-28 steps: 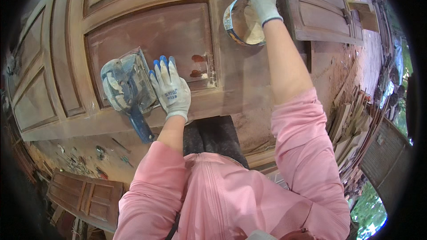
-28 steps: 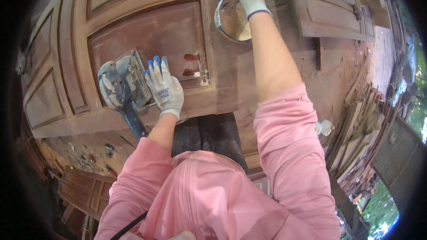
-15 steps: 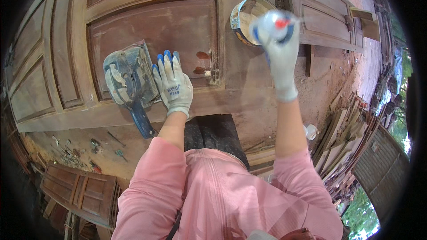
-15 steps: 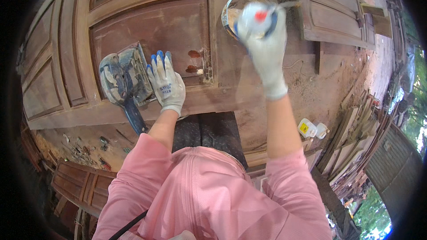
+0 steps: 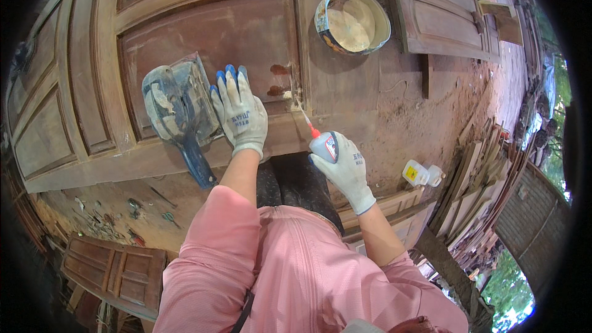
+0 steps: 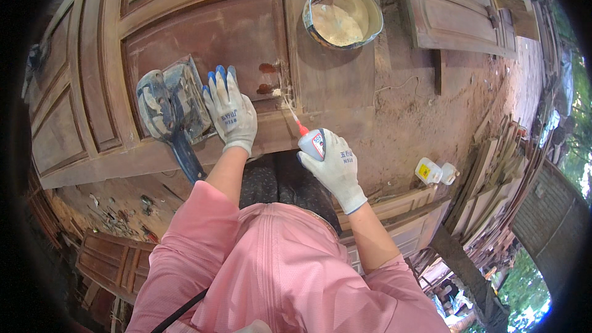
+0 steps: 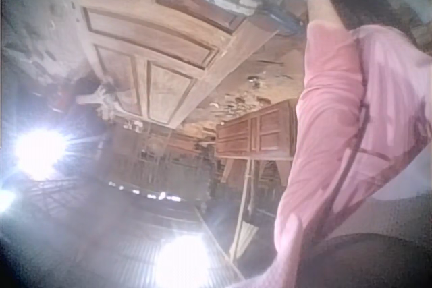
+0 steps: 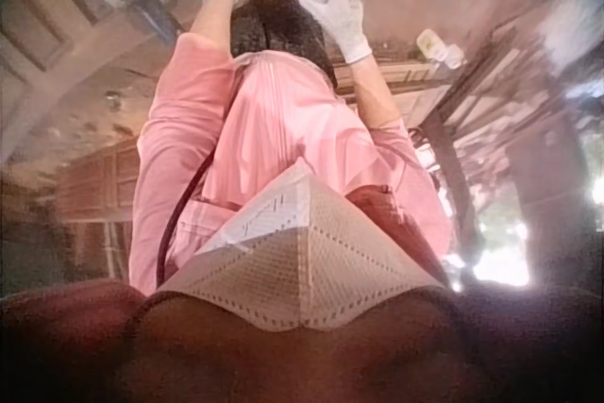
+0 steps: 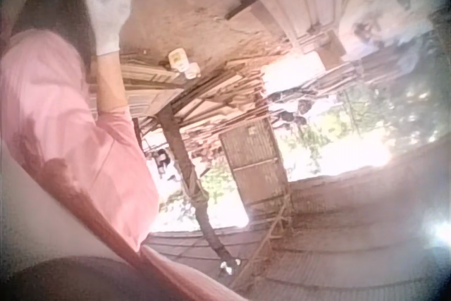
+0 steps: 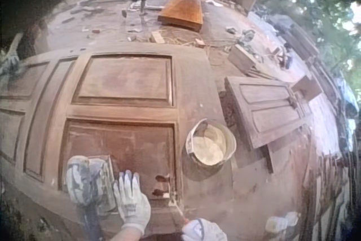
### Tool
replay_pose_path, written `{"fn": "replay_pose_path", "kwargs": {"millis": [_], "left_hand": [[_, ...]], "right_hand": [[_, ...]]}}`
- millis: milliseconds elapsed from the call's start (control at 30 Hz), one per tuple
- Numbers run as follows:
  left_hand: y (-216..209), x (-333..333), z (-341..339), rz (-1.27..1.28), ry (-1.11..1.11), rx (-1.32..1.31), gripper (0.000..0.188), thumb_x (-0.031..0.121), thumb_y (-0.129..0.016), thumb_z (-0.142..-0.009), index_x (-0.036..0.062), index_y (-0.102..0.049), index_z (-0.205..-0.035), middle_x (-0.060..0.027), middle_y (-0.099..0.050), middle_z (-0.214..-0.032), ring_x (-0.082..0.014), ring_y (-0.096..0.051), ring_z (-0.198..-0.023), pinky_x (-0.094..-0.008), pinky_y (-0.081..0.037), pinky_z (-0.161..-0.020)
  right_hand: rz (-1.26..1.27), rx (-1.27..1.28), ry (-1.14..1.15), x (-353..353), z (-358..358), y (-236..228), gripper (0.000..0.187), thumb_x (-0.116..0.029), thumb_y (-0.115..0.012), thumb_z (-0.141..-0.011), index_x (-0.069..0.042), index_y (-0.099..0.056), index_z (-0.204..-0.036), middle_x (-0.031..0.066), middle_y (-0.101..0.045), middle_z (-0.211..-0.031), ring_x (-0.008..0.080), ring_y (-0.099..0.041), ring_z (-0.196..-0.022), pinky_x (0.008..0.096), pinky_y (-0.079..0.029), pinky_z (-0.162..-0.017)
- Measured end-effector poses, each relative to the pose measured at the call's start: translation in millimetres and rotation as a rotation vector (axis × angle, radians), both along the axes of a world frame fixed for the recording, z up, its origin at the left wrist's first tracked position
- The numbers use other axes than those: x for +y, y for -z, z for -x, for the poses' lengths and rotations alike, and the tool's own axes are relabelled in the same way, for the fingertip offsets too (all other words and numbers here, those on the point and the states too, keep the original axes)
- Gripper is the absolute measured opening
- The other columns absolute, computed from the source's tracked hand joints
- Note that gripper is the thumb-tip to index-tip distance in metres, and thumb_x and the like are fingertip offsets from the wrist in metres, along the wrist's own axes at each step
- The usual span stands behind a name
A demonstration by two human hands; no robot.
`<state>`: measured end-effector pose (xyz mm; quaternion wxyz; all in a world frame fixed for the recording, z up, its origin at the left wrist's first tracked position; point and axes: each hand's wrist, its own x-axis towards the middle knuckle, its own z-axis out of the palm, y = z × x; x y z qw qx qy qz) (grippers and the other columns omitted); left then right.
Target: The person sands a wooden door with an electric sander, then applies glue and a wood filler paste into surface imperfections using a small bottle and a putty knife. The person works on one door panel at a time, smoothing and filling defects.
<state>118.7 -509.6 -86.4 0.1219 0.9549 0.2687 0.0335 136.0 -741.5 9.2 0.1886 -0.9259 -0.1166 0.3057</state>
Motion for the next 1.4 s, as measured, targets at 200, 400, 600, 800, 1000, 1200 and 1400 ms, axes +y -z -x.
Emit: {"fn": "replay_pose_path", "kwargs": {"millis": [200,400,600,800,1000,1200,1400], "left_hand": [[2,1,1,-0.003,-0.001,-0.008,0.067,0.013,-0.055,-0.092,0.0057,-0.040,-0.156,-0.0162,-0.036,-0.163,-0.0357,-0.029,-0.154,-0.0537,-0.018,-0.127],[2,0,1,-0.011,0.002,0.016,0.066,0.014,-0.055,-0.092,0.0057,-0.040,-0.155,-0.0164,-0.036,-0.163,-0.0365,-0.028,-0.154,-0.0546,-0.018,-0.127],[2,1,1,-0.015,0.005,0.016,0.066,0.014,-0.056,-0.092,0.0050,-0.040,-0.155,-0.0165,-0.037,-0.163,-0.0370,-0.029,-0.153,-0.0545,-0.018,-0.127],[-1,1,0,-0.001,0.000,0.016,0.066,0.014,-0.056,-0.091,0.0049,-0.041,-0.155,-0.0162,-0.037,-0.163,-0.0366,-0.029,-0.153,-0.0541,-0.018,-0.127],[0,1,0,-0.009,-0.001,0.013,0.066,0.014,-0.055,-0.091,0.0055,-0.041,-0.155,-0.0157,-0.037,-0.163,-0.0358,-0.029,-0.153,-0.0538,-0.018,-0.127],[0,0,0,0.004,-0.004,0.007,0.066,0.013,-0.055,-0.091,0.0057,-0.041,-0.155,-0.0160,-0.037,-0.163,-0.0361,-0.029,-0.153,-0.0541,-0.018,-0.127],[1,1,0,0.001,0.002,-0.008,0.066,0.013,-0.055,-0.091,0.0054,-0.040,-0.156,-0.0164,-0.037,-0.163,-0.0365,-0.029,-0.153,-0.0544,-0.019,-0.127]], "right_hand": [[0.053,0.067,0.005,16,-6,-8,0.063,-0.050,-0.079,-0.081,-0.008,-0.060,-0.125,0.0152,-0.069,-0.117,0.0364,-0.064,-0.113,0.0471,-0.052,-0.094],[0.045,0.092,0.008,17,-4,-2,0.065,-0.051,-0.078,-0.082,-0.008,-0.059,-0.127,0.0166,-0.069,-0.118,0.0368,-0.064,-0.113,0.0477,-0.052,-0.094],[0.050,0.087,0.005,18,-4,3,0.068,-0.053,-0.077,-0.083,-0.007,-0.059,-0.130,0.0172,-0.069,-0.120,0.0368,-0.064,-0.114,0.0478,-0.052,-0.094],[0.038,0.093,-0.005,22,-7,-2,0.063,-0.052,-0.077,-0.083,-0.008,-0.060,-0.125,0.0168,-0.069,-0.114,0.0374,-0.065,-0.109,0.0480,-0.052,-0.090],[0.021,0.050,-0.023,20,-5,2,0.062,-0.051,-0.077,-0.084,-0.008,-0.060,-0.125,0.0164,-0.070,-0.112,0.0375,-0.067,-0.106,0.0473,-0.053,-0.087],[0.035,0.079,-0.017,20,-5,0,0.063,-0.052,-0.077,-0.083,-0.008,-0.060,-0.125,0.0168,-0.070,-0.112,0.0376,-0.067,-0.106,0.0476,-0.053,-0.087],[0.030,0.079,-0.003,18,-4,0,0.062,-0.052,-0.077,-0.084,-0.008,-0.059,-0.124,0.0170,-0.070,-0.111,0.0379,-0.067,-0.105,0.0481,-0.053,-0.087]]}}
